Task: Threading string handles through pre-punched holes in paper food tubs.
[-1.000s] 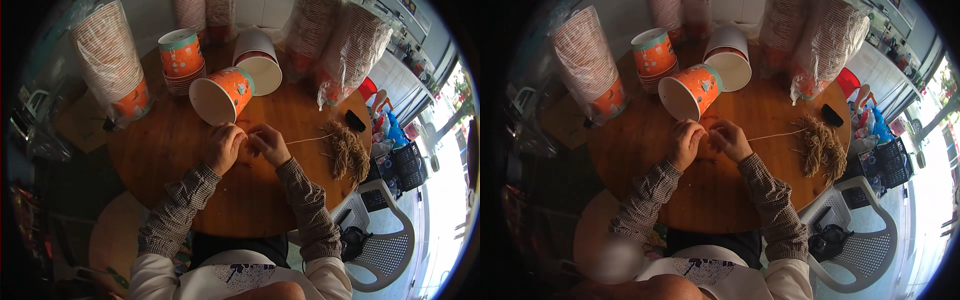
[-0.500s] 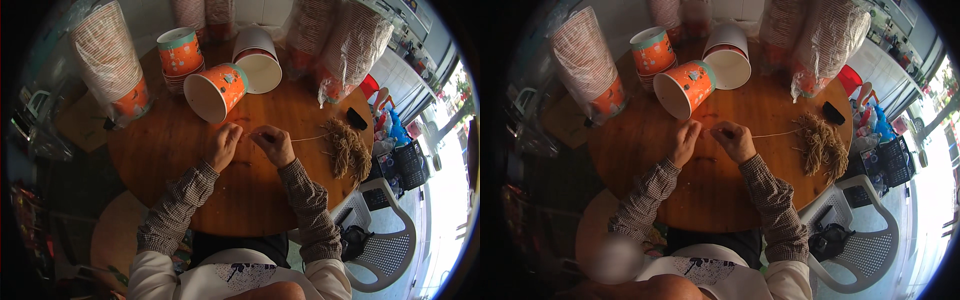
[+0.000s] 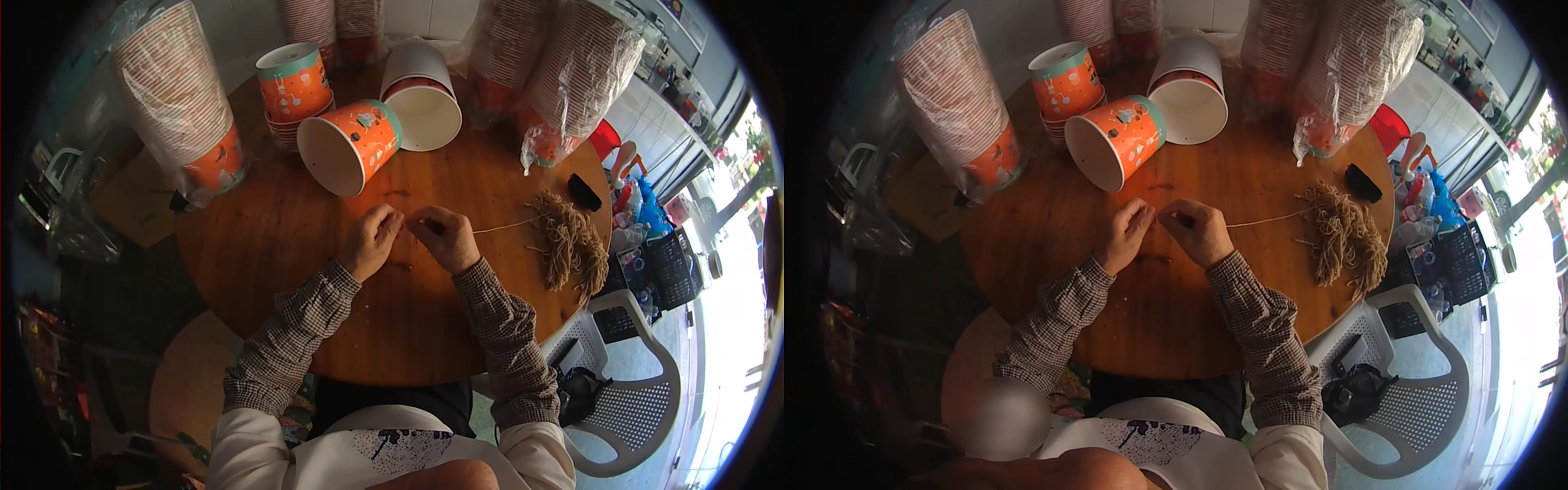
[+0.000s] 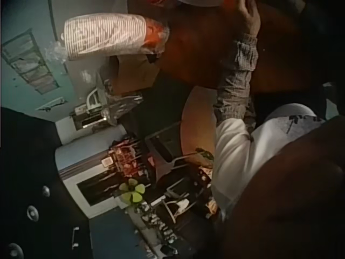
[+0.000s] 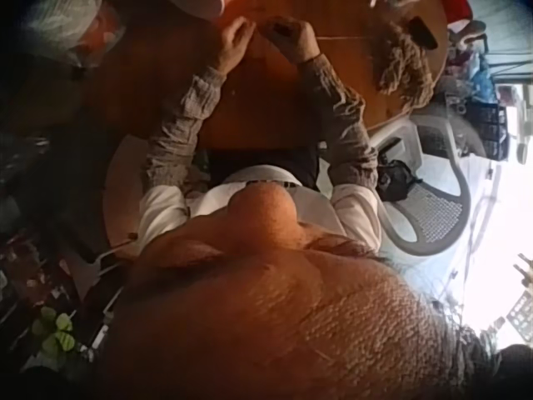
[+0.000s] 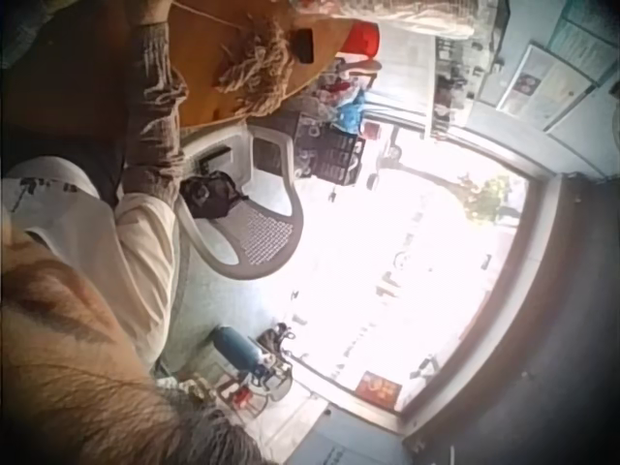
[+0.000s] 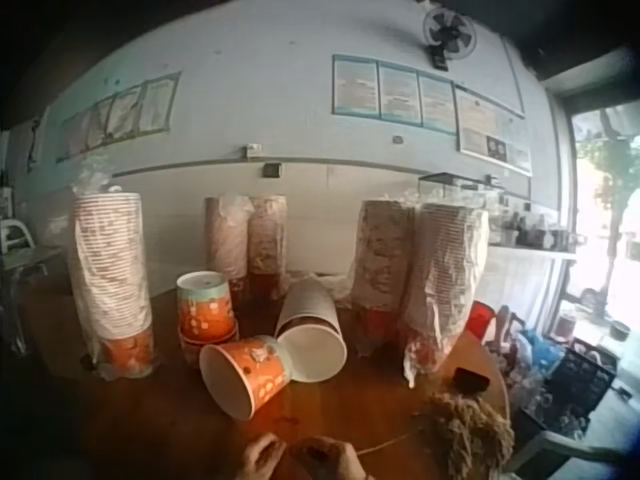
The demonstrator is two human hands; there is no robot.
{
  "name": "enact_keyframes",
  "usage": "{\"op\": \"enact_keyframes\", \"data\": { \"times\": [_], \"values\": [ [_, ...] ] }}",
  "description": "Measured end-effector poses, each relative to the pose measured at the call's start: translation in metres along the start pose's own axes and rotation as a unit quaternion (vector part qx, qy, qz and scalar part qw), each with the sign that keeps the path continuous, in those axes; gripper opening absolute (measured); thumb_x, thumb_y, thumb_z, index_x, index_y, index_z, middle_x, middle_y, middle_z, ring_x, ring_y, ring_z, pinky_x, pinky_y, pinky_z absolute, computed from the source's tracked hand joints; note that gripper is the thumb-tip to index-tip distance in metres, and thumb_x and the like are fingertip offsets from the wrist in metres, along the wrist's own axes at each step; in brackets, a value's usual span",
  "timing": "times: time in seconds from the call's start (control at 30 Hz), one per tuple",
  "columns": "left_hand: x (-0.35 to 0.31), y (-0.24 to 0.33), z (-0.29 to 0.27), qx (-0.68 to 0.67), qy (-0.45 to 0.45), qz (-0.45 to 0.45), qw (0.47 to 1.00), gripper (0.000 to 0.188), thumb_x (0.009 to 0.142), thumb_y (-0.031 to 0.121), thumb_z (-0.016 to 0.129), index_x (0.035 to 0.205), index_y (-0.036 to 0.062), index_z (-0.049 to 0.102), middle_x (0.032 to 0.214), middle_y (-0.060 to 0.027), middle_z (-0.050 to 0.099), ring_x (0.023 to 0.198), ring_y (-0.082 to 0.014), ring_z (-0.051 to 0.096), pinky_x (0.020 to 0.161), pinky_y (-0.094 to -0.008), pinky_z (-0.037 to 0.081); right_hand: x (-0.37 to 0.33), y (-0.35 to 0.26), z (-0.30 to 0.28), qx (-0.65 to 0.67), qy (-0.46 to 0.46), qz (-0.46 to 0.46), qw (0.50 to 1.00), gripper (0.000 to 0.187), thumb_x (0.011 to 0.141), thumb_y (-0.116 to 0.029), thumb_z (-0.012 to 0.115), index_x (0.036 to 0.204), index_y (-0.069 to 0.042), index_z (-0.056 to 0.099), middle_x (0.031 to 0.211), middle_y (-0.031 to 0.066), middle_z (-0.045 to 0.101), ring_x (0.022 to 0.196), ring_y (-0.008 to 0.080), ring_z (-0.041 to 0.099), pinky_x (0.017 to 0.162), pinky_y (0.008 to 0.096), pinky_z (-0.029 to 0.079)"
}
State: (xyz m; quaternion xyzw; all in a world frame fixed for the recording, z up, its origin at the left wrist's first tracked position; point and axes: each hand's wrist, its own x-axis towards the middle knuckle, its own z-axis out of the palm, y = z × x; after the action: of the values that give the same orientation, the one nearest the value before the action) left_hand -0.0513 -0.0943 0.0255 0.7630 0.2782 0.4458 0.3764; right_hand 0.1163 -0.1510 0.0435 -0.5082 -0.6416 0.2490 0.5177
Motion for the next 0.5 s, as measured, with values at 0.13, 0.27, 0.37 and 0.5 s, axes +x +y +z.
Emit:
{"op": "enact_keyframes", "data": {
  "times": [0.13, 0.27, 0.37, 0.5],
  "values": [
    [0.0, -0.009, 0.002, -0.009, 0.008, 0.03, 0.999, 0.012, 0.095, 0.011, 0.055, 0.092, 0.0003, 0.052, 0.08, -0.0086, 0.056, 0.068, -0.0167, 0.055, 0.062, -0.0291, 0.045, 0.0, 0.0, 0.001, 0.01, 0.012, 0.005, 1.0, 0.012, 0.083, -0.008, 0.07, 0.091, -0.001, 0.064, 0.068, -0.0013, 0.058, 0.059, 0.0029, 0.048, 0.053, 0.0212, 0.041],
    [0.0, -0.002, 0.001, 0.007, 0.002, 0.037, 0.999, 0.008, 0.092, 0.005, 0.057, 0.094, 0.0004, 0.052, 0.086, -0.0091, 0.056, 0.074, -0.0181, 0.057, 0.066, -0.0296, 0.047, 0.001, -0.002, -0.002, -0.013, 0.018, 0.009, 1.0, 0.013, 0.083, -0.009, 0.07, 0.089, -0.001, 0.062, 0.066, -0.0013, 0.056, 0.058, 0.003, 0.047, 0.051, 0.0215, 0.04],
    [0.0, -0.005, 0.001, 0.013, 0.009, 0.047, 0.999, 0.007, 0.095, 0.007, 0.055, 0.097, 0.0009, 0.052, 0.086, -0.0034, 0.055, 0.078, -0.0097, 0.054, 0.07, -0.0246, 0.045, 0.001, -0.003, 0.0, -0.018, 0.019, 0.012, 1.0, 0.013, 0.084, -0.009, 0.07, 0.087, -0.001, 0.061, 0.064, -0.0012, 0.054, 0.057, 0.0032, 0.047, 0.051, 0.022, 0.04],
    [0.003, 0.003, 0.002, 0.043, 0.023, 0.087, 0.995, 0.008, 0.089, 0.003, 0.059, 0.095, 0.0007, 0.053, 0.087, -0.0074, 0.056, 0.08, -0.0175, 0.057, 0.07, -0.0288, 0.047, 0.001, 0.004, -0.002, -0.036, 0.019, 0.015, 0.999, 0.013, 0.085, -0.013, 0.069, 0.088, -0.001, 0.062, 0.065, 0.0028, 0.058, 0.056, 0.006, 0.05, 0.051, 0.0242, 0.042]
  ]
}}
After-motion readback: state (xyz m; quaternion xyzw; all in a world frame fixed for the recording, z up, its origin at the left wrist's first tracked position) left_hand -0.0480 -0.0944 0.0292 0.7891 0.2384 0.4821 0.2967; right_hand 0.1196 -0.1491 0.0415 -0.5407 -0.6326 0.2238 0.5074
